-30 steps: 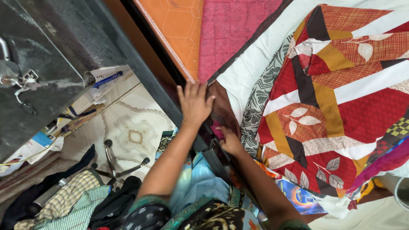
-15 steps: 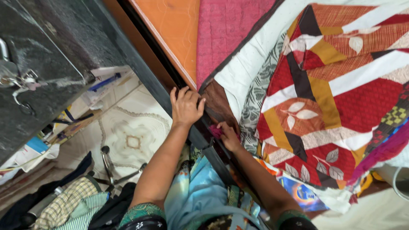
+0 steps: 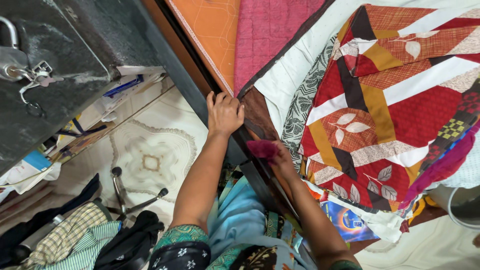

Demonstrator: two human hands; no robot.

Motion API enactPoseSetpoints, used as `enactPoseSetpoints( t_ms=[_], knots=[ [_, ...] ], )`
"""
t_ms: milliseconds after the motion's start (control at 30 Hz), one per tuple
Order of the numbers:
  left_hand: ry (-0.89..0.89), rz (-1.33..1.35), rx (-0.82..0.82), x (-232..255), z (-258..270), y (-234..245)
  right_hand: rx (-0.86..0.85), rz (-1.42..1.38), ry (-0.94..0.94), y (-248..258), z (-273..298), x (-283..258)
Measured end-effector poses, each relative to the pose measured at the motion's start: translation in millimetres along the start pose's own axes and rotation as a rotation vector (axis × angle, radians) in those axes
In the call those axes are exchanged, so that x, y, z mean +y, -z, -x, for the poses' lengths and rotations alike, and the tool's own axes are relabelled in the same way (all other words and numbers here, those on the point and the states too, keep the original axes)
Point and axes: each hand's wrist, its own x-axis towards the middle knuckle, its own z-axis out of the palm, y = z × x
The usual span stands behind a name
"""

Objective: The person wipes the edge of a dark wooden bed frame with a pink cloth. They move along the side of the bed, repeatedly rubbing the frame's surface.

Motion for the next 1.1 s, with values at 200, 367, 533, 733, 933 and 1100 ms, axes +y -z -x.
enactPoseSetpoints(
  t_ms=[200,367,533,733,933,1100],
  knots=[
    [-0.002,-0.003,-0.022,0,1,2,-0.124,0.414,0.242,-21,-12,27],
    [-0.020,0.014,0.006,-4,3,-6,-0.158,0.211,0.194,-8,11,17],
    [-0.068,0.124,0.112,-10,8,-20,-0.016,0.276,0.381,-25,58,-39],
    [-0.184,0.390,0.286,-17,17,-13,-0.160,1.213,0.634,-116,68,-36],
    [-0.001,0.706,0.632,-15,89,13,-0.203,1.488,0.636,-110,108,-11],
    [0.238,0.760,0.650,-31,213,33,-0.189,1.401,0.457,-95,148,-23]
  ],
)
